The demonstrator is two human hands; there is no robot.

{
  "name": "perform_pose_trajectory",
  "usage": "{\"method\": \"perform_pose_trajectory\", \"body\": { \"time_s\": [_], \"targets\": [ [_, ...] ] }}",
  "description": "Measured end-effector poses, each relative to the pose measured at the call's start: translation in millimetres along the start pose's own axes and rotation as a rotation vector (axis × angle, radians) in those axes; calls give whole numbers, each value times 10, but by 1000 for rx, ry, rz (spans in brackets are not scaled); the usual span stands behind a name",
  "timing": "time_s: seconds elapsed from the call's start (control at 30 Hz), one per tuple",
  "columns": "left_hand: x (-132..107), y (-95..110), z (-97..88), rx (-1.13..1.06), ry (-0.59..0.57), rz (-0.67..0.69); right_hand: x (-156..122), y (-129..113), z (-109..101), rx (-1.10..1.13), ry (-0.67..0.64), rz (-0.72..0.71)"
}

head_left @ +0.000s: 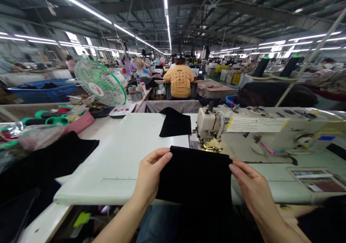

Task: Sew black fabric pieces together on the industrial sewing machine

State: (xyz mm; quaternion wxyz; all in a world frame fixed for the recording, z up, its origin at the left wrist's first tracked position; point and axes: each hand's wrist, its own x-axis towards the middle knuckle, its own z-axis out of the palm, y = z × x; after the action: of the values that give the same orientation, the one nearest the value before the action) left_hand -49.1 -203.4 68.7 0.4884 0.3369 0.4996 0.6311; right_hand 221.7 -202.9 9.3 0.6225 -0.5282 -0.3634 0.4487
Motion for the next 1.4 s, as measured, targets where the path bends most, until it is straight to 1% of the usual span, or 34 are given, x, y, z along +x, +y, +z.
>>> {"method": "perform_pose_trajectory", "body": {
  "time_s": [0.13,0.3,0.53,0.7,0.83,0.97,1.07,1.17,1.4],
  "targets": [
    [-9,4,21,-21,11,-19,3,13,-4,-3,41,29],
    [4,26,39,5,11,3,8,-14,0,-24,54,9],
    [19,16,56,47,7,150,-39,-127,34,9,79,41],
    [67,-35,68,60,27,193,-52,-153,42,36,55,63],
    [107,-26,87,57,39,169,-67,-206,50,48,26,41],
    [130,24,120,-6,83,88,-94,-326,83,62,-21,-21],
    [147,51,140,-31,95,48,-81,-405,113,66,-26,-27],
    [136,64,145,-26,106,61,-69,-447,123,83,-2,-8],
    [90,64,105,24,106,60,-82,-458,130,113,-26,15]
  ]
}}
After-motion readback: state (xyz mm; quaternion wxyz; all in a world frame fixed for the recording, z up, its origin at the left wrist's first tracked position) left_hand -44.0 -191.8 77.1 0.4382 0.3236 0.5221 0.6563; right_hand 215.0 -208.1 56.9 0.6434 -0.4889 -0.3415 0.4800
